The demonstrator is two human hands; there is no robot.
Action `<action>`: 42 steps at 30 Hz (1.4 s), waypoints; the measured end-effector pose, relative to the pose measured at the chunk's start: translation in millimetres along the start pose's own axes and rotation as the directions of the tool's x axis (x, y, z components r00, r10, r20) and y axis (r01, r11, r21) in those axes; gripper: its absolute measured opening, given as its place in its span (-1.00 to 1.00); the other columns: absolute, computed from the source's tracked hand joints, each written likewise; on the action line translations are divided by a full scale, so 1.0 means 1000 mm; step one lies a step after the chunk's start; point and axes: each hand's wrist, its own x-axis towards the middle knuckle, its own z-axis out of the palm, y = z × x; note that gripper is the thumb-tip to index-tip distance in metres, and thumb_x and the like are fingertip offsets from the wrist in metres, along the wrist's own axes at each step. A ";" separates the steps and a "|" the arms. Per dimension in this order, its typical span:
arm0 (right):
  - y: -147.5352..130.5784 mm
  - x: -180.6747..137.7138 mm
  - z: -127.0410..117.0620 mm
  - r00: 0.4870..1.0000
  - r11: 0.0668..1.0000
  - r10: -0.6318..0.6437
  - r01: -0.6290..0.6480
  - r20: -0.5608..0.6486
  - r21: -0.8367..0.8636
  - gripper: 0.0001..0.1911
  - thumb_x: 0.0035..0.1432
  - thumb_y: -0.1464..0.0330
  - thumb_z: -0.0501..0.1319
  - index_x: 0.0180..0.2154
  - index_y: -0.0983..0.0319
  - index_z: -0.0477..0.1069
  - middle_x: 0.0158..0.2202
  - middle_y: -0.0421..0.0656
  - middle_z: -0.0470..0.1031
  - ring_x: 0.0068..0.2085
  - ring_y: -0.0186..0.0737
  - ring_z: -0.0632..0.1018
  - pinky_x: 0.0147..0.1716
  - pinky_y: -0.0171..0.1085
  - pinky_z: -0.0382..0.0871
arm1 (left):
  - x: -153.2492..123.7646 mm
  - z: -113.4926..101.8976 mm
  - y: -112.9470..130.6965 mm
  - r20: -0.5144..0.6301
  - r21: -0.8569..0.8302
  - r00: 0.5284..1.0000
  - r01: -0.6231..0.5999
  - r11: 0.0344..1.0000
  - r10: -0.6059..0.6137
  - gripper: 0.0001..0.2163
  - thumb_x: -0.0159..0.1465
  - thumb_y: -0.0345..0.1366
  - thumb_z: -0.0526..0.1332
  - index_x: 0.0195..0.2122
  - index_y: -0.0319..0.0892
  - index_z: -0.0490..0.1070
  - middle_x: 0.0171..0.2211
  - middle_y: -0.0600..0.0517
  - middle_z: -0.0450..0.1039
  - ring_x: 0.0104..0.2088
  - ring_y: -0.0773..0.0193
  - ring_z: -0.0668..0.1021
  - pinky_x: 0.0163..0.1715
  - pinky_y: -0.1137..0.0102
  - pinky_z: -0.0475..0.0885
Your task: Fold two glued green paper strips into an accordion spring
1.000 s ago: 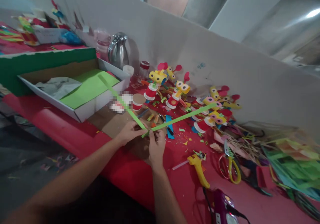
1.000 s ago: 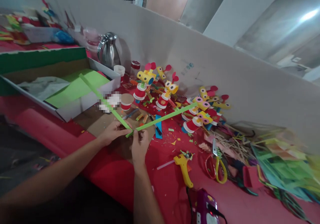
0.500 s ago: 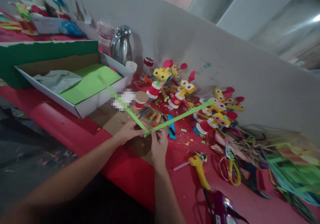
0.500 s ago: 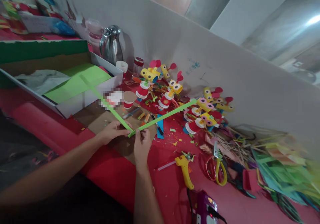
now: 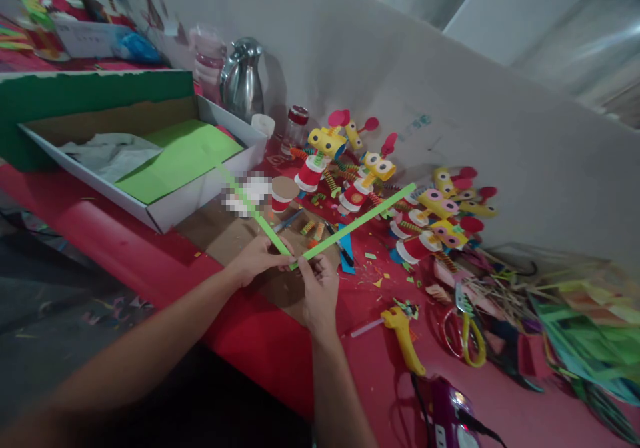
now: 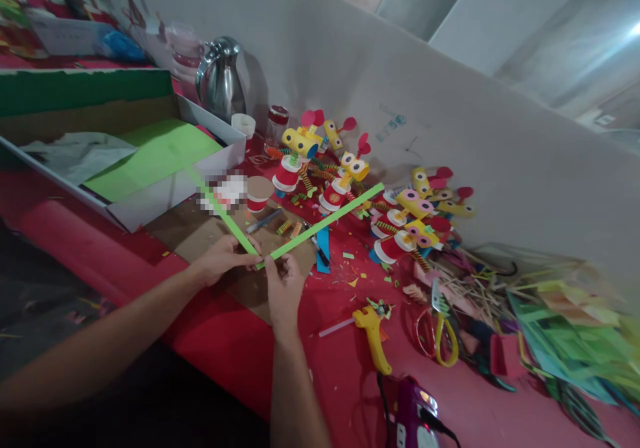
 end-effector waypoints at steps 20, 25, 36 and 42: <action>-0.002 -0.001 0.002 0.994 0.997 -0.063 0.058 -0.092 -0.058 -0.80 0.10 0.24 0.27 -0.34 0.25 0.39 -0.42 -0.23 0.42 -0.38 -0.29 0.43 -0.36 -0.31 0.33 | -0.002 0.002 0.001 -0.012 -0.049 0.998 0.067 0.997 -0.067 -0.68 -0.08 -0.21 0.46 -0.39 -0.27 0.43 -0.58 0.06 0.50 -0.56 0.35 0.54 -0.52 0.48 0.40; -0.003 -0.001 0.003 0.995 0.995 -0.065 0.059 -0.077 -0.077 -0.81 0.09 0.25 0.28 -0.37 0.24 0.38 -0.45 -0.24 0.42 -0.39 -0.28 0.44 -0.36 -0.30 0.34 | -0.004 0.003 0.001 0.046 -0.071 0.998 0.041 0.997 -0.038 -0.69 -0.08 -0.24 0.46 -0.38 -0.28 0.46 -0.56 0.06 0.50 -0.53 0.37 0.53 -0.49 0.49 0.42; -0.002 -0.004 0.001 0.999 0.999 0.010 -0.008 -0.038 0.038 -0.76 0.11 0.17 0.24 -0.32 0.21 0.40 -0.43 -0.22 0.43 -0.40 -0.28 0.45 -0.36 -0.28 0.38 | -0.005 0.002 0.003 0.070 -0.067 0.995 0.072 0.995 -0.067 -0.70 -0.10 -0.30 0.48 -0.39 -0.27 0.45 -0.54 0.05 0.52 -0.53 0.34 0.55 -0.53 0.51 0.43; -0.001 -0.001 -0.002 1.000 0.995 -0.006 0.007 -0.018 0.099 -0.82 0.11 0.22 0.26 -0.29 0.20 0.45 -0.39 -0.21 0.46 -0.37 -0.28 0.44 -0.31 -0.28 0.36 | -0.006 0.000 0.003 0.166 -0.237 0.970 0.212 0.948 -0.175 -0.69 -0.01 -0.24 0.45 -0.32 -0.26 0.41 -0.48 -0.01 0.54 -0.49 0.26 0.61 -0.51 0.49 0.48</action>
